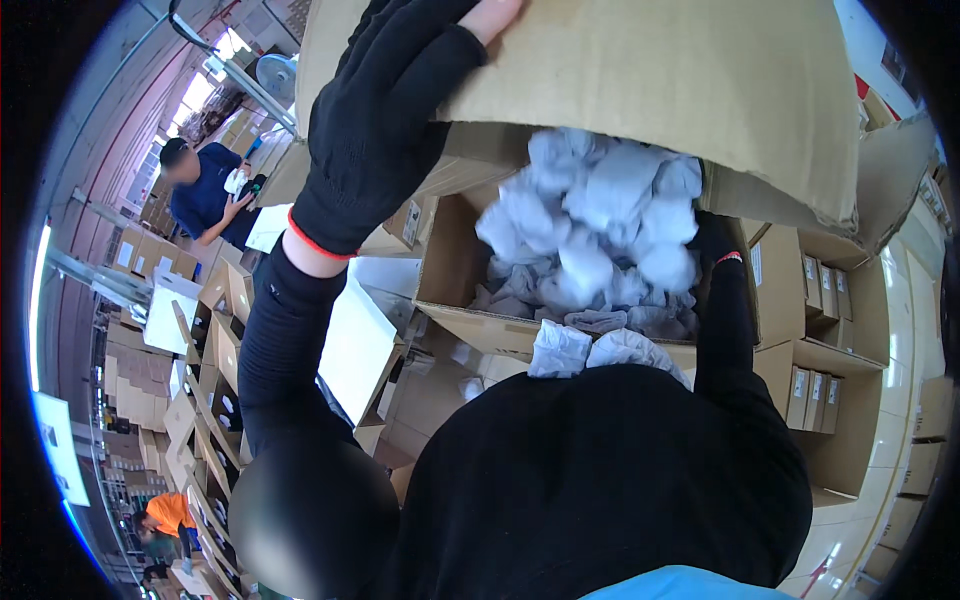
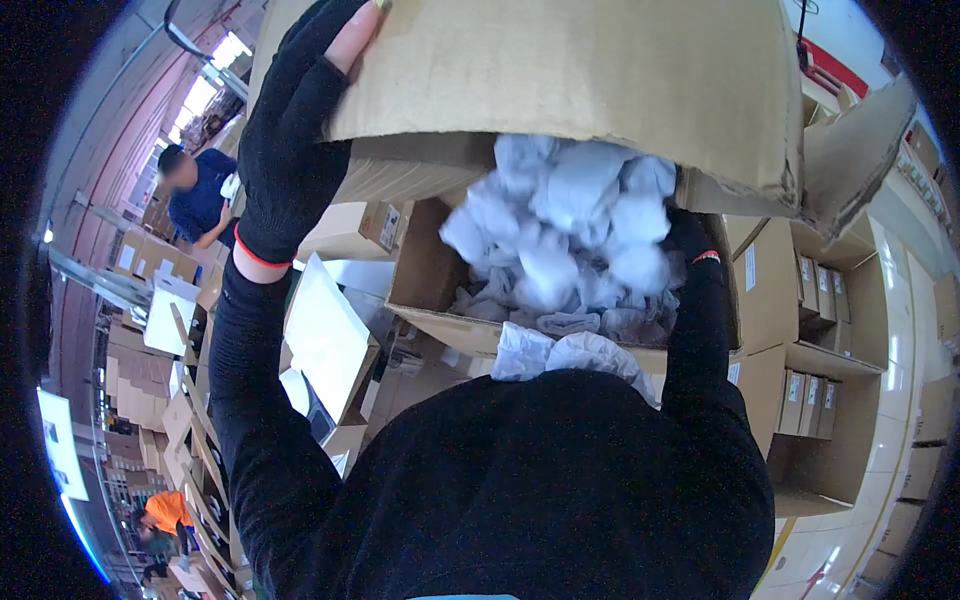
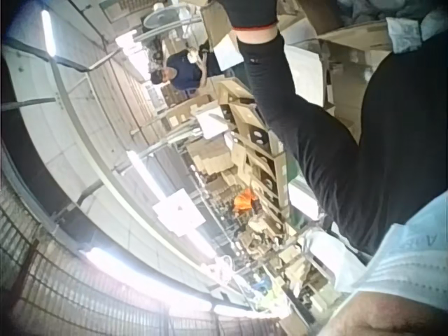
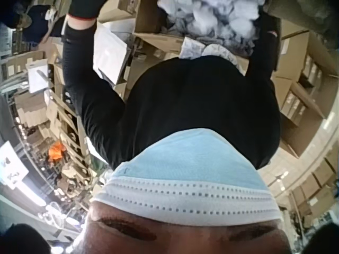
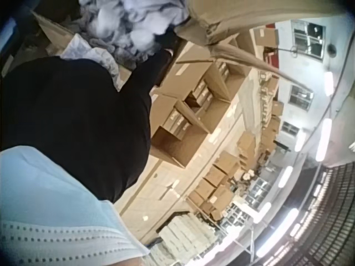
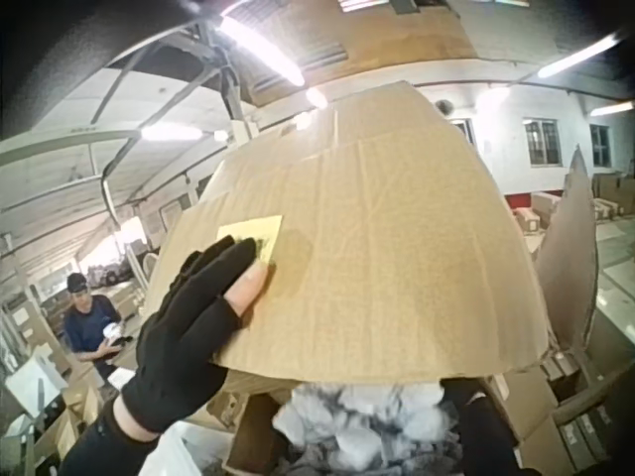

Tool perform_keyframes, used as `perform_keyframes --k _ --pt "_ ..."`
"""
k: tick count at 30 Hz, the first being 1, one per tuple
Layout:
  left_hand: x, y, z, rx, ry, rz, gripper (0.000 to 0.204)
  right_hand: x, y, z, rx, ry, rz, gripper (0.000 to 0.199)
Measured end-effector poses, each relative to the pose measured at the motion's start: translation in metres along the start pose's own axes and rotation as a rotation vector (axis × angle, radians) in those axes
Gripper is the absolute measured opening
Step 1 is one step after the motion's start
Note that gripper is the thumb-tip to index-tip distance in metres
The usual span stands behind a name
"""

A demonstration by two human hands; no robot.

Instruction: The person packs black shoes into cardboard boxes on a conveyor belt. They place tissue paper and crumpled white packing material inside each box, insert the shoes, and close the boxes before moving them along the line.

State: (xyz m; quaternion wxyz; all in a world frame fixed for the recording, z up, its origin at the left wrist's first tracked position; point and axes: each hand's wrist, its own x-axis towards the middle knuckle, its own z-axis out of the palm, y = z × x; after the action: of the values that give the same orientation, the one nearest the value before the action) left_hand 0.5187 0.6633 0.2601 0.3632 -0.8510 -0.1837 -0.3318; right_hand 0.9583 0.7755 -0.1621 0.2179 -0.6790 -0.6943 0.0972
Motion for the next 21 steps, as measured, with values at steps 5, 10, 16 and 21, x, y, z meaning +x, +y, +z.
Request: perform_keyframes --k 5,10,16,21 --pt "0.003 0.030 -0.015 -0.041 0.060 -0.043 0.049 0.003 0.005 0.009 -0.052 -0.034 -0.016 0.049" --pt "-0.003 0.032 -0.022 0.018 0.059 -0.021 0.048 0.012 -0.005 0.028 -0.440 0.036 -0.140 0.050" --pt "0.013 0.026 -0.027 -0.012 0.157 0.092 0.042 0.026 -0.002 0.026 -0.270 0.273 -0.382 0.035" --pt "0.031 0.002 -0.024 0.071 0.225 0.170 0.039 0.024 -0.060 -0.007 0.068 -0.013 -0.235 0.039"
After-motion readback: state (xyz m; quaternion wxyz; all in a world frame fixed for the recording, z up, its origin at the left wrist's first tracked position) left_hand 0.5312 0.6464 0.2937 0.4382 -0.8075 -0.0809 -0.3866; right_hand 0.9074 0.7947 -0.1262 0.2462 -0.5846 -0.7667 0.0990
